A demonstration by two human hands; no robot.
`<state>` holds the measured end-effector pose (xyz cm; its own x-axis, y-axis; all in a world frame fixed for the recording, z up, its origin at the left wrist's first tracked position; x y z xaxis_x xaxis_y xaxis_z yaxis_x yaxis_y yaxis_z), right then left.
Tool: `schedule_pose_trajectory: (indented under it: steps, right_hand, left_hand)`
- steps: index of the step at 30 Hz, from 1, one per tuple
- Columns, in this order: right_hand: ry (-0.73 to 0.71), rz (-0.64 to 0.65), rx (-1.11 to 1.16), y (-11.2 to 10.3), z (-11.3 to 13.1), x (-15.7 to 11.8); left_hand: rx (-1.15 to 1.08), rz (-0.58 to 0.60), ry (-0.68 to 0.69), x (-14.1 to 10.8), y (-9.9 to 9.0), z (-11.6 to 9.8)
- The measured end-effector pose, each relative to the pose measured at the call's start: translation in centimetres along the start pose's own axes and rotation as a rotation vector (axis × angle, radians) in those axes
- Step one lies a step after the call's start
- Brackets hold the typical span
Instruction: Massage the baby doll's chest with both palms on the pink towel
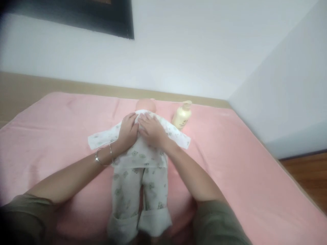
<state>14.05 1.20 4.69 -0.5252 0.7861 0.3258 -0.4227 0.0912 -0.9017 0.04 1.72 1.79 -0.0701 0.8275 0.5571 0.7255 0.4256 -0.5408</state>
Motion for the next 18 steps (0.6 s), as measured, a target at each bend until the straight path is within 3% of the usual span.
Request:
schedule_pose_trajectory:
  steps: [3,6,8,11,14,18]
  right_hand:
    - [0.19,0.016,-0.024,-0.9,-2.3,0.8]
    - [0.338,-0.06,-0.117,-0.9,-0.9,-0.2]
    - [0.273,-0.124,-0.159,-0.4,1.4,-1.2]
    - [0.039,-0.132,-0.118,0.4,3.3,-1.7]
    - [-0.045,-0.046,-0.019,0.5,1.4,-0.7]
    - [0.12,-0.009,0.012,-0.4,-2.1,0.7]
  left_hand:
    - [-0.011,-0.028,-0.023,-0.1,0.0,0.0]
    - [-0.01,-0.045,-0.067,-0.2,0.1,0.1]
    - [-0.003,-0.032,-0.072,-0.2,0.1,0.1]
    - [0.017,-0.002,-0.023,-0.1,0.2,0.2]
    - [0.033,0.021,0.018,-0.2,0.2,0.2]
    - [0.046,0.01,0.017,-0.3,0.2,0.1]
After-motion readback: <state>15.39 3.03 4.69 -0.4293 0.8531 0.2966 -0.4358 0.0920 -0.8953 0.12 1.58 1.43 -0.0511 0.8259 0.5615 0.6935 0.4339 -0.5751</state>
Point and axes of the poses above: each hand's wrist, its own x-axis towards the middle knuckle, its own y-axis out of the palm, z = x × y, the point moved 3 cm from there along x, towards the middle knuckle, and after that the axes turned 6 degrees about -z, right-handed, at the moved point
